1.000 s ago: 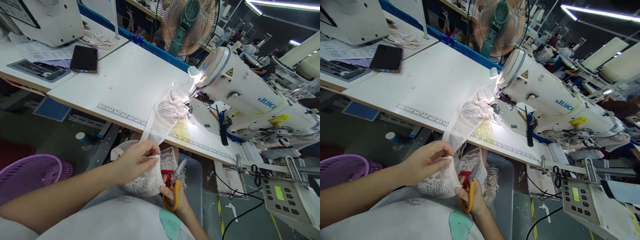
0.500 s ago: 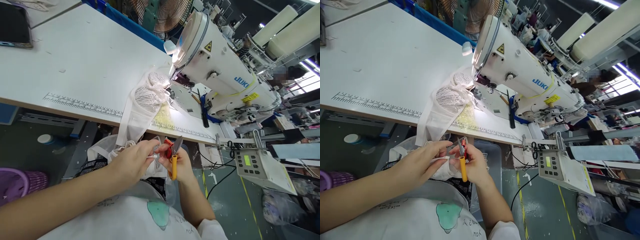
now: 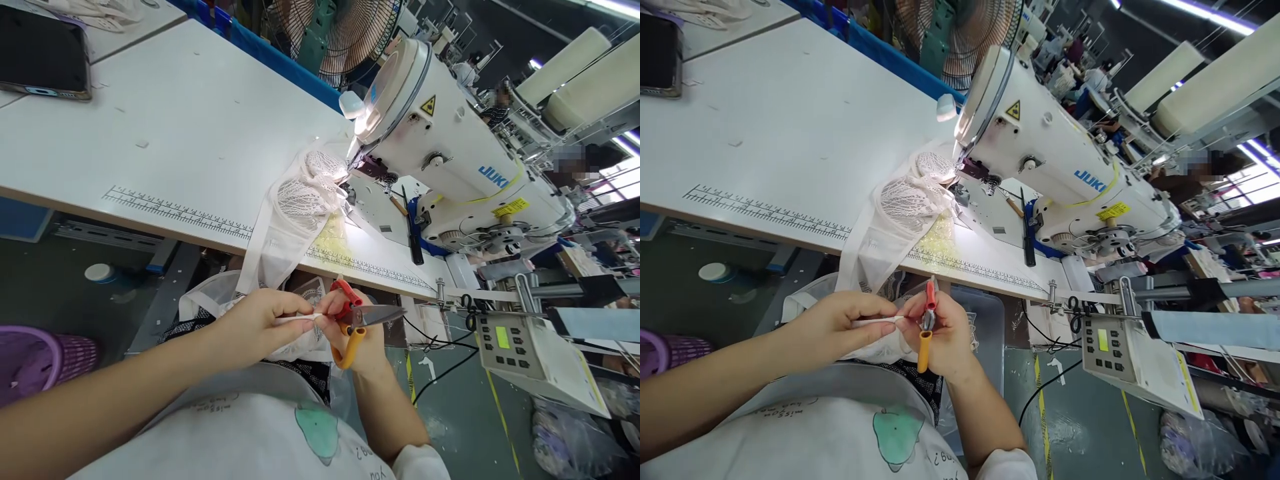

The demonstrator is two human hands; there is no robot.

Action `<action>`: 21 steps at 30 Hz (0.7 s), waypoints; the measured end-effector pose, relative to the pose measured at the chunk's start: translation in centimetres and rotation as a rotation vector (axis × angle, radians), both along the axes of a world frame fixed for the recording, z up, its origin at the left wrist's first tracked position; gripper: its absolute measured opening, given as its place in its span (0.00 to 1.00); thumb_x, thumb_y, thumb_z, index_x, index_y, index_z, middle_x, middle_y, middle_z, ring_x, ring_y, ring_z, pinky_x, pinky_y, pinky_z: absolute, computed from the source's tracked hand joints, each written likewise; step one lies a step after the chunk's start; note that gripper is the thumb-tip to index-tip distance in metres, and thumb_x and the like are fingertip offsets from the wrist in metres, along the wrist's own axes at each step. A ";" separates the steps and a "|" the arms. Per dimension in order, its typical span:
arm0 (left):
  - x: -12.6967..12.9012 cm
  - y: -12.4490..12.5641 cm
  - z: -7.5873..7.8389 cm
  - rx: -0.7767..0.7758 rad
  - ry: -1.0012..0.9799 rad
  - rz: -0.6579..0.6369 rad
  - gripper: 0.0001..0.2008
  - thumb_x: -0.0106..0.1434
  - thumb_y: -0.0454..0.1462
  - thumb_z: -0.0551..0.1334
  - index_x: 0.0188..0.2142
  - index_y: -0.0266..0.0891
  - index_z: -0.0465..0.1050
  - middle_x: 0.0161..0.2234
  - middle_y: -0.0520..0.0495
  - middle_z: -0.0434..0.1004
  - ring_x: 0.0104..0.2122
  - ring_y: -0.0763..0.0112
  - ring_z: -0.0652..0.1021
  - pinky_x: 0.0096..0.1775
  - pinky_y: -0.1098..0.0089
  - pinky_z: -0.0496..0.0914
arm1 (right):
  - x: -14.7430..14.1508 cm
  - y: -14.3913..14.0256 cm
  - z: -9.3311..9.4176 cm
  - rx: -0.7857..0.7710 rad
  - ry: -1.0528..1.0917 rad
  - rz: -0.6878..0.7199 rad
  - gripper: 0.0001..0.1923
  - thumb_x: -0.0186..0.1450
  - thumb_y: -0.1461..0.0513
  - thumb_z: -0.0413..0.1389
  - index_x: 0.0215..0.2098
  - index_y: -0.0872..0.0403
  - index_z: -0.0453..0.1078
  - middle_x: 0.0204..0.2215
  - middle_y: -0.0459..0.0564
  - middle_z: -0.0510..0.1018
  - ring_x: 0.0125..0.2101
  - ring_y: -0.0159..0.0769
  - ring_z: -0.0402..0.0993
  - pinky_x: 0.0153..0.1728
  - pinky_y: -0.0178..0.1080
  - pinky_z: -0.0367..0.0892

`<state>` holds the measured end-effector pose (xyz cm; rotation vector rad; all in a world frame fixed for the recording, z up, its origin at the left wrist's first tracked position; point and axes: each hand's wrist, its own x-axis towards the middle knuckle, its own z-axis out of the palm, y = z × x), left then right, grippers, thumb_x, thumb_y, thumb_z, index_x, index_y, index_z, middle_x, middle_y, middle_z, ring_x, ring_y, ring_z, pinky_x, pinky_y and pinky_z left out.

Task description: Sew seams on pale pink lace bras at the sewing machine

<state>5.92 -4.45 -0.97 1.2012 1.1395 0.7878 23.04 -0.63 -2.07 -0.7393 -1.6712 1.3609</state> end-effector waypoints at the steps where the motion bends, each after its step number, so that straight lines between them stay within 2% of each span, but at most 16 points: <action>1: 0.1 0.1 0.1 0.000 -0.016 0.005 0.17 0.58 0.48 0.58 0.27 0.37 0.74 0.19 0.54 0.60 0.21 0.75 0.60 0.22 0.74 0.54 | -0.2 0.0 0.0 0.003 0.007 -0.020 0.12 0.58 0.60 0.63 0.29 0.50 0.62 0.26 0.46 0.74 0.26 0.33 0.71 0.28 0.38 0.69; 5: -0.2 0.5 0.5 0.014 0.005 0.037 0.17 0.56 0.47 0.57 0.19 0.37 0.68 0.16 0.55 0.53 0.19 0.77 0.55 0.21 0.73 0.50 | -1.0 0.0 0.1 -0.041 -0.028 -0.090 0.14 0.60 0.53 0.60 0.30 0.50 0.61 0.27 0.47 0.72 0.28 0.34 0.70 0.29 0.39 0.69; 7: -0.7 0.6 0.4 -0.011 0.001 0.051 0.17 0.54 0.47 0.59 0.19 0.37 0.67 0.16 0.55 0.55 0.18 0.77 0.56 0.21 0.73 0.51 | -0.9 0.2 0.0 -0.054 -0.071 -0.017 0.17 0.60 0.48 0.59 0.33 0.50 0.61 0.27 0.46 0.70 0.27 0.33 0.68 0.28 0.38 0.68; 9: -1.3 0.8 0.2 -0.055 -0.010 0.053 0.16 0.53 0.47 0.60 0.20 0.38 0.68 0.16 0.56 0.56 0.18 0.77 0.57 0.21 0.73 0.52 | -0.3 0.4 -0.1 -0.046 -0.128 0.120 0.23 0.60 0.41 0.54 0.36 0.51 0.62 0.27 0.46 0.68 0.26 0.33 0.66 0.26 0.37 0.67; 13: -2.2 0.9 -0.4 -0.162 -0.041 0.080 0.15 0.49 0.47 0.62 0.19 0.38 0.66 0.16 0.57 0.54 0.17 0.78 0.55 0.20 0.73 0.49 | 0.8 0.4 -0.8 0.030 -0.340 0.392 0.30 0.62 0.35 0.40 0.33 0.51 0.61 0.24 0.45 0.65 0.23 0.32 0.61 0.22 0.36 0.63; 18: -2.6 1.0 -0.5 -0.201 -0.042 0.113 0.15 0.46 0.47 0.63 0.18 0.38 0.65 0.17 0.56 0.56 0.19 0.77 0.57 0.22 0.73 0.51 | 0.9 -0.2 -1.4 0.079 -0.461 0.464 0.31 0.62 0.34 0.35 0.30 0.50 0.56 0.23 0.44 0.63 0.22 0.31 0.59 0.22 0.36 0.58; 21: -2.7 1.2 -0.2 -0.197 -0.029 0.134 0.17 0.46 0.47 0.62 0.16 0.38 0.60 0.17 0.56 0.53 0.19 0.78 0.55 0.22 0.74 0.50 | 0.9 -0.4 -1.4 0.071 -0.509 0.473 0.31 0.61 0.33 0.36 0.30 0.50 0.55 0.23 0.44 0.64 0.22 0.32 0.59 0.22 0.36 0.57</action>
